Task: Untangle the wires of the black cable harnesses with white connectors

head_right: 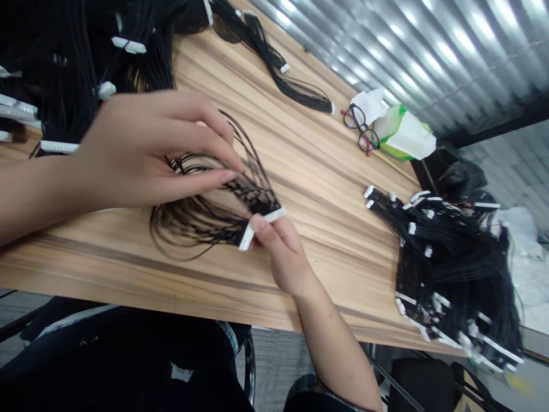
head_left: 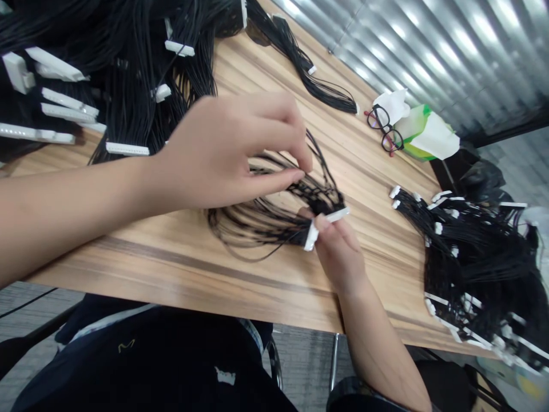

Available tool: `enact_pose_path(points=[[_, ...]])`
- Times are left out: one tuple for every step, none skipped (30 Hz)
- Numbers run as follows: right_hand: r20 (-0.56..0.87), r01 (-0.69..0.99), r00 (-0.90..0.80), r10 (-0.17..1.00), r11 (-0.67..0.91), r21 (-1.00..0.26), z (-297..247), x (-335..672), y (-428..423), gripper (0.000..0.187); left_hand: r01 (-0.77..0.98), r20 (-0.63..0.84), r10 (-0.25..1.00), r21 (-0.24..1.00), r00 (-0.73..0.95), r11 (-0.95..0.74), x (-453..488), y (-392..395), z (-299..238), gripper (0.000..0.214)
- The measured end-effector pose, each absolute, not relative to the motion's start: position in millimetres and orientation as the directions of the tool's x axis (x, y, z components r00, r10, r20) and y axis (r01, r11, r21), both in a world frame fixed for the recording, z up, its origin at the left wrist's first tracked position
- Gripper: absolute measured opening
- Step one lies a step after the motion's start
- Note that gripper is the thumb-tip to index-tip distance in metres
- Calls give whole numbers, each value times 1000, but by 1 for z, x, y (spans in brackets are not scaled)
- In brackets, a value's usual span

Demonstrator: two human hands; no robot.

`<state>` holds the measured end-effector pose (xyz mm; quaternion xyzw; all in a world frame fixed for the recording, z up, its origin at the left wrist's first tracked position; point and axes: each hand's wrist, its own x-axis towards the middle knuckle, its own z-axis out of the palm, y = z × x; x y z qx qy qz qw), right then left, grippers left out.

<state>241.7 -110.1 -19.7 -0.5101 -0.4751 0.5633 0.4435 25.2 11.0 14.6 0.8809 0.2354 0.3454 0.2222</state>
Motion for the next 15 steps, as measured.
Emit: enact_pose_path(points=[[-114, -28, -8, 993, -114, -993, -19, 243, -108, 41, 299, 532, 564, 504, 631, -810, 24, 10, 16, 21], [-78, -31, 48, 996, -76, -997, -18, 243, -107, 41, 319, 536, 549, 464, 641, -826, 23, 9, 16, 23], [-51, -23, 76, 996, -50, -998, -17, 243, -106, 40, 326, 517, 526, 431, 675, -842, 23, 7, 14, 25], [-37, -8, 80, 996, -36, -999, -16, 243, -106, 40, 327, 488, 500, 399, 716, -857, 23, 6, 12, 27], [-32, 8, 74, 997, -32, -999, -16, 242, -106, 40, 330, 451, 477, 368, 755, -870, 24, 5, 9, 31], [-34, 22, 66, 997, -36, -999, -17, 242, -107, 40, 337, 417, 462, 340, 783, -878, 25, 3, 6, 35], [-43, 33, 58, 997, -45, -998, -18, 241, -108, 41, 348, 390, 455, 316, 800, -883, 26, 2, 4, 39], [-55, 43, 51, 997, -58, -997, -19, 241, -108, 42, 357, 372, 451, 296, 811, -886, 27, 2, 2, 42], [-70, 53, 44, 997, -72, -996, -20, 241, -109, 44, 358, 363, 443, 280, 820, -891, 28, 1, 2, 45], [-83, 65, 36, 996, -86, -994, -21, 241, -110, 46, 355, 359, 435, 269, 826, -896, 28, 1, 2, 46], [-95, 78, 28, 995, -97, -992, -21, 241, -110, 47, 346, 361, 426, 267, 830, -899, 28, 2, 3, 47], [-105, 93, 21, 994, -107, -990, -22, 241, -110, 48, 333, 363, 419, 277, 832, -901, 28, 2, 5, 47], [-112, 108, 11, 994, -113, -988, -21, 241, -110, 48, 318, 360, 416, 300, 835, -899, 28, 3, 7, 46], [-118, 123, -5, 993, -116, -986, -21, 242, -110, 48, 303, 356, 417, 334, 836, -893, 28, 3, 8, 45], [-120, 139, -27, 992, -115, -984, -20, 242, -110, 48, 289, 349, 423, 373, 836, -881, 27, 3, 9, 45]])
